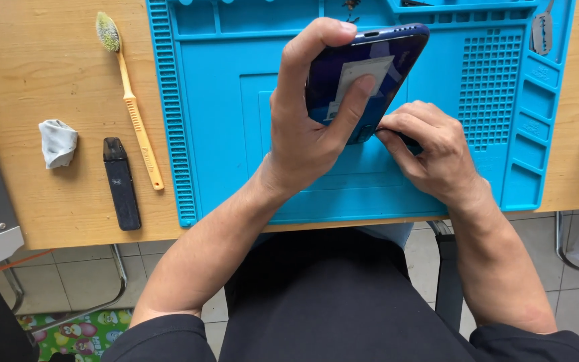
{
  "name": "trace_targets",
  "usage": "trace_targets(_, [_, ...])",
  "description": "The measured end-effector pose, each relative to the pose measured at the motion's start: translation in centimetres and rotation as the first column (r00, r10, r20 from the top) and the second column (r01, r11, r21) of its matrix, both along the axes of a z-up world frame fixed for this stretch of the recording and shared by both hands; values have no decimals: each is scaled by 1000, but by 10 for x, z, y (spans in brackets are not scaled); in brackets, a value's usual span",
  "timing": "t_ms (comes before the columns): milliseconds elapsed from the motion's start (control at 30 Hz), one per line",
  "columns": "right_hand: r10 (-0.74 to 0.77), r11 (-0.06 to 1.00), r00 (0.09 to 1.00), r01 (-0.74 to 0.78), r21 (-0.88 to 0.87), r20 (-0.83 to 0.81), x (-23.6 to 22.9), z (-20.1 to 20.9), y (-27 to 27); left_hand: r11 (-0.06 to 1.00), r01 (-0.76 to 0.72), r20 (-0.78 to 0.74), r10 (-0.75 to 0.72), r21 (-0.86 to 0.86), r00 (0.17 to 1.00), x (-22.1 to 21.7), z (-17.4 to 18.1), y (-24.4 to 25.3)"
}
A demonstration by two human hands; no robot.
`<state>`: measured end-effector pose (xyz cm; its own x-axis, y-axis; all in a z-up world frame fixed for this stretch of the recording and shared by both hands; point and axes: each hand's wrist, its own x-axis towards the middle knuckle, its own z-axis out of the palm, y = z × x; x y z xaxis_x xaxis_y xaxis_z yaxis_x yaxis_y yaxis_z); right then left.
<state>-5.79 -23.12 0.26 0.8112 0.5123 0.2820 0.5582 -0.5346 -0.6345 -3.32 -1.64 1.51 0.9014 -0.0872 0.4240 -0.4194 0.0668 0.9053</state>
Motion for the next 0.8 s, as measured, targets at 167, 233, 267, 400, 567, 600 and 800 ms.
trace_targets(167, [11,1000,1000,-11,4,21,0,1,1,1000,-5,3,5,0,1000,0,-2,-1])
trace_targets(233, [24,1000,999,-24,-8,47,1,0,0,999,-42,0,42,15,999,1,-1,-2])
trace_targets(267, [23,1000,999,-22,-7,48,1,0,0,999,-41,1,41,15,999,1,-1,-2])
trace_targets(400, [24,999,999,-22,-33,48,1,0,0,999,-44,-5,44,13,999,1,0,-2])
trace_targets(567, [20,999,998,-18,-42,56,0,0,0,998,-60,-5,60,5,998,1,1,-3])
trace_targets(600, [15,997,998,-10,-75,63,0,0,0,998,-58,-22,57,-14,998,1,3,-4])
trace_targets(800, [26,989,996,-13,-149,84,-2,-1,-1,997,-60,-41,58,-53,997,0,4,-6])
